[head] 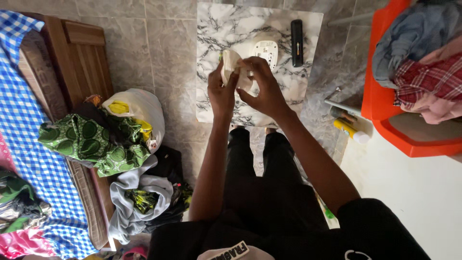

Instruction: The person opens the battery compartment of a white electronic device, removes batteries from a plastic bag, and inserts them one by one into the slots. The person then closes the compartment and briefly checks the device before reopening it to remove and reinsert the batteries again.

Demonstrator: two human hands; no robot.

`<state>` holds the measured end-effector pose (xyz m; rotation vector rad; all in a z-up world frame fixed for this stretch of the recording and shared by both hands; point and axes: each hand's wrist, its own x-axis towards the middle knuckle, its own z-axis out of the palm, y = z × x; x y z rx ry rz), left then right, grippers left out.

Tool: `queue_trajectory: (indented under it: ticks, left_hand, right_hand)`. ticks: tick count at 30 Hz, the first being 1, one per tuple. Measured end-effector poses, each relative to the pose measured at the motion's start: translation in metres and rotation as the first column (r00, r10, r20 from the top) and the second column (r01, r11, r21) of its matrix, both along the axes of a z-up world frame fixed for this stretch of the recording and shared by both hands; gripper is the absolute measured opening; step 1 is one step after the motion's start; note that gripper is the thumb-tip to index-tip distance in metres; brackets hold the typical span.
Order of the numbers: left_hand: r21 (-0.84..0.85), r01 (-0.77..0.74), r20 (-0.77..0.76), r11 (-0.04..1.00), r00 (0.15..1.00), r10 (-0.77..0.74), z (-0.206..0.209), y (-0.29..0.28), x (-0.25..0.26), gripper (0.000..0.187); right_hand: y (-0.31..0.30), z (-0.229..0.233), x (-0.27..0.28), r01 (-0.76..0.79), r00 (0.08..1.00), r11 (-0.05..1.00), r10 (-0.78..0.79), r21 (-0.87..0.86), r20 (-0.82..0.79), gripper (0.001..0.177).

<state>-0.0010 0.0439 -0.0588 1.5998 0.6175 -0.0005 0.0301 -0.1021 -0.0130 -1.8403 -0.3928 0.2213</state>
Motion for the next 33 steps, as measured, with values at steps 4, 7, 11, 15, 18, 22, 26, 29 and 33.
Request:
queue_trajectory:
  ticks: [4, 7, 11, 15, 18, 22, 26, 29, 33]
  left_hand:
    - [-0.111, -0.065, 0.013, 0.992, 0.998, 0.067, -0.009, -0.004, -0.003, 0.052]
    - [-0.186, -0.087, 0.051, 0.979, 0.994, 0.098, -0.018, -0.007, -0.008, 0.037]
    - [-0.39, -0.187, -0.103, 0.902, 0.982, 0.159, -0.038, -0.007, -0.01, 0.024]
    - [-0.61, -0.181, -0.033, 0.771, 0.978, 0.204, -0.064, -0.002, -0.004, 0.024]
    - [-0.545, -0.254, -0.084, 0.799, 0.965, 0.25, -0.061, 0.048, 0.006, 0.027]
    - [-0.203, -0.017, -0.03, 0.979, 0.999, 0.011, -0.016, 0.063, 0.009, 0.036]
    - [-0.081, 0.061, -0.021, 0.995, 0.998, -0.063, 0.014, 0.041, 0.019, 0.038]
    - [-0.046, 0.091, 0.038, 0.995, 0.995, -0.089, 0.034, 0.02, 0.011, 0.039]
    - [0.168, 0.263, -0.101, 0.95, 0.963, -0.249, 0.032, 0.016, 0.003, 0.027]
  right_hand:
    - [0.0, -0.01, -0.008, 0.099, 0.995, 0.995, -0.1, -0.031, -0.019, 0.055]
    - [-0.011, -0.024, -0.014, 0.105, 0.99, 0.993, -0.11, -0.061, -0.089, 0.038]
    - [-0.024, -0.057, -0.02, 0.149, 0.974, 0.987, -0.157, -0.059, -0.164, 0.022]
    - [-0.039, -0.102, -0.017, 0.265, 0.931, 0.927, -0.174, 0.266, -0.321, 0.012]
    - [-0.081, -0.102, -0.014, 0.495, 0.825, 0.797, -0.305, 0.347, -0.476, 0.026]
    - [-0.091, -0.068, -0.023, 0.304, 0.917, 0.932, -0.23, 0.198, -0.325, 0.014]
    - [-0.028, -0.031, -0.019, 0.156, 0.971, 0.973, -0.12, 0.17, -0.207, 0.023]
    - [0.004, -0.009, -0.022, 0.118, 0.987, 0.986, -0.103, -0.117, 0.125, 0.034]
    - [-0.001, -0.035, -0.011, 0.068, 0.992, 0.982, -0.085, -0.178, -0.09, 0.027]
